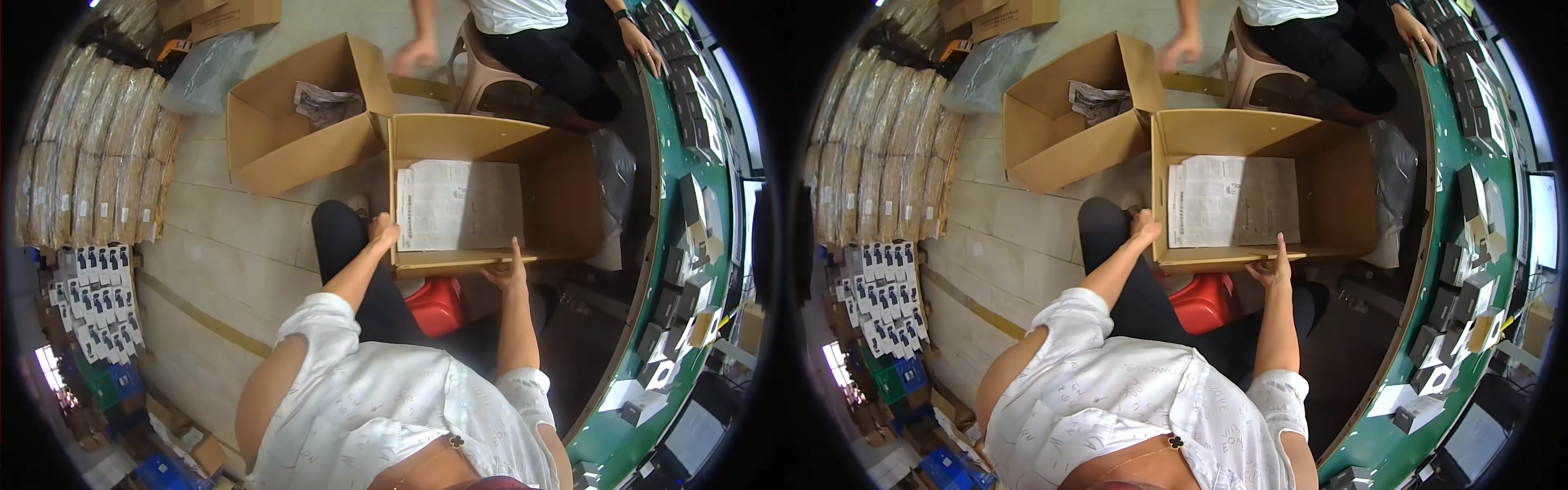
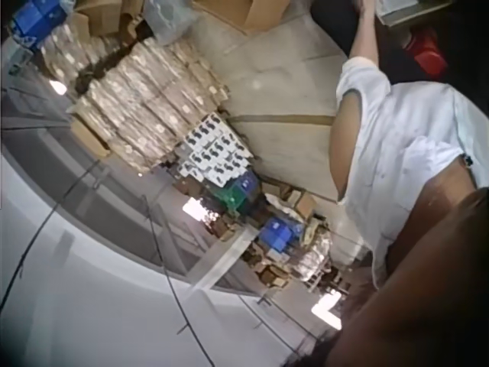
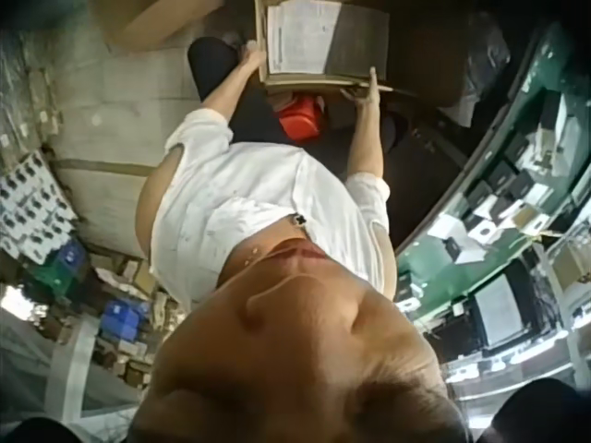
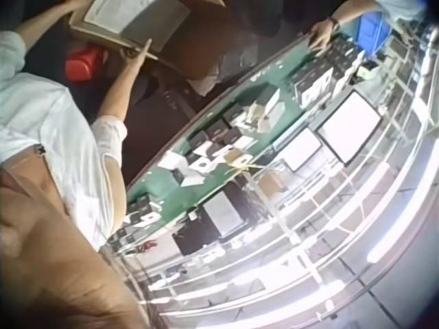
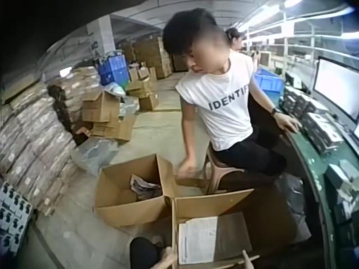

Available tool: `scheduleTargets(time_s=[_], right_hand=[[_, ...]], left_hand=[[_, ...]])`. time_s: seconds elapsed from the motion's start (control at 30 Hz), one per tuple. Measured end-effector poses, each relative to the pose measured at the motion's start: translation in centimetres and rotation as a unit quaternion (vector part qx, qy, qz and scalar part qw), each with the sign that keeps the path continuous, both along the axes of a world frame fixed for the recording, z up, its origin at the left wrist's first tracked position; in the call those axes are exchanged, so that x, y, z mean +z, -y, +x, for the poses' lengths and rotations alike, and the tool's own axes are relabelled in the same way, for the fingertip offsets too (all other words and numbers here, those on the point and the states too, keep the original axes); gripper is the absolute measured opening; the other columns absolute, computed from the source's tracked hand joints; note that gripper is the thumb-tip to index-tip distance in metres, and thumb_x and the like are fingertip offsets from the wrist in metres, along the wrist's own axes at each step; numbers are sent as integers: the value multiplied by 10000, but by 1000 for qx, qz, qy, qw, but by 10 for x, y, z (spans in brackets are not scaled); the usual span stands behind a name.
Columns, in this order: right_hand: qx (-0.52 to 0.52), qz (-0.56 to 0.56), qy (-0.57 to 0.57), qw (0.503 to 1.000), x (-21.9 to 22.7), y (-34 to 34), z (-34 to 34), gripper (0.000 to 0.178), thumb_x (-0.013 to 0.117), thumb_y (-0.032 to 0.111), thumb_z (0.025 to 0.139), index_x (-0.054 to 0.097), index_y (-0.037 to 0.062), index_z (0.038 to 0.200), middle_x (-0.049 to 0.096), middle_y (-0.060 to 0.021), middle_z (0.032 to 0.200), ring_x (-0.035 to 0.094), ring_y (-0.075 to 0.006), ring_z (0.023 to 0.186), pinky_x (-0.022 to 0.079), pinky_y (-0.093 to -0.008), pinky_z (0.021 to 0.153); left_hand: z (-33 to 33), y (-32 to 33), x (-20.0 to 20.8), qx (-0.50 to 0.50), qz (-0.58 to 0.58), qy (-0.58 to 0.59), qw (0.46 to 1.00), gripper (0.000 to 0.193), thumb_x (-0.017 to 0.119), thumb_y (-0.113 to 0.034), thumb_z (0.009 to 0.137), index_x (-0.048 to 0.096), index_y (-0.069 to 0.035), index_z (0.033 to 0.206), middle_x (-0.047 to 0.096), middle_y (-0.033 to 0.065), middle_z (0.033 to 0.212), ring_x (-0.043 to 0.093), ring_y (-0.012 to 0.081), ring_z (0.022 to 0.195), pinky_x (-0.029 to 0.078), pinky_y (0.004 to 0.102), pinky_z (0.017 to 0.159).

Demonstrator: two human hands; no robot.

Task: The person unpacks packaging materials from a cardboard box, shapes and arranges product boxes along the table, and peels adhesive labels from a strip to seal the boxes.

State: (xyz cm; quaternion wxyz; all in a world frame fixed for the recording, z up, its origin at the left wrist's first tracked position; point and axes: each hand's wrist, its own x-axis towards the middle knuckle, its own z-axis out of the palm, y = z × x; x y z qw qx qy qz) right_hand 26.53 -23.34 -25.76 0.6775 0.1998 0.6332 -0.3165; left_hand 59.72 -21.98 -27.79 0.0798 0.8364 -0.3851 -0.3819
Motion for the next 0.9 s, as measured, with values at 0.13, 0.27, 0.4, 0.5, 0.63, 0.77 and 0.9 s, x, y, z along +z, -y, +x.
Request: scheduleTargets(time_s=[0.13,0.27,0.4,0.5,0.63,0.77,0.9], right_hand=[[35,-69,62,995,-20,3,-8,550,573,353,898,396,81,1342,440,-175,1346,426,-333,1260,363,-574,1018],[92,-132,5,987,28,-24,15,330,404,81,939,414,-46,1243,462,-217,1299,464,-371,1220,477,-548,961],[85,-181,4,980,42,-40,-8,245,442,91,932,510,-47,1123,566,-181,1148,537,-335,1134,489,-529,944],[102,-195,-2,976,76,-53,-12,140,509,63,895,534,-4,1016,573,-130,1047,568,-286,1044,492,-476,933],[119,-208,-29,970,122,-76,4,162,513,69,897,563,-12,1028,620,-120,1033,608,-276,1016,518,-465,914],[85,-264,28,960,148,-94,11,176,556,36,863,589,11,1033,640,-110,1043,622,-263,990,520,-462,911],[92,-293,138,942,184,-108,30,186,590,49,850,608,3,1028,656,-111,1033,644,-262,972,542,-425,904]], left_hand=[[13,-5,54,-55,-119,43,990,268,551,-126,779,632,66,947,627,317,926,620,452,908,499,473,836],[24,-19,133,-85,-161,44,982,223,541,-129,789,608,62,882,624,316,863,616,464,853,498,499,778],[14,-26,182,-139,-240,95,956,180,537,-101,772,594,65,814,626,297,781,632,444,779,499,516,718],[18,-34,213,-171,-286,118,935,146,545,-66,738,584,74,727,602,307,693,638,426,694,515,486,671],[24,-65,276,-188,-309,137,922,113,549,-51,740,581,53,710,610,268,655,628,411,632,511,468,645],[41,-99,321,-166,-340,138,915,138,543,-66,747,551,71,745,577,281,631,597,445,616,487,495,614],[65,-123,357,-142,-418,169,881,137,546,-77,767,559,58,784,571,255,620,589,420,593,478,477,580]])
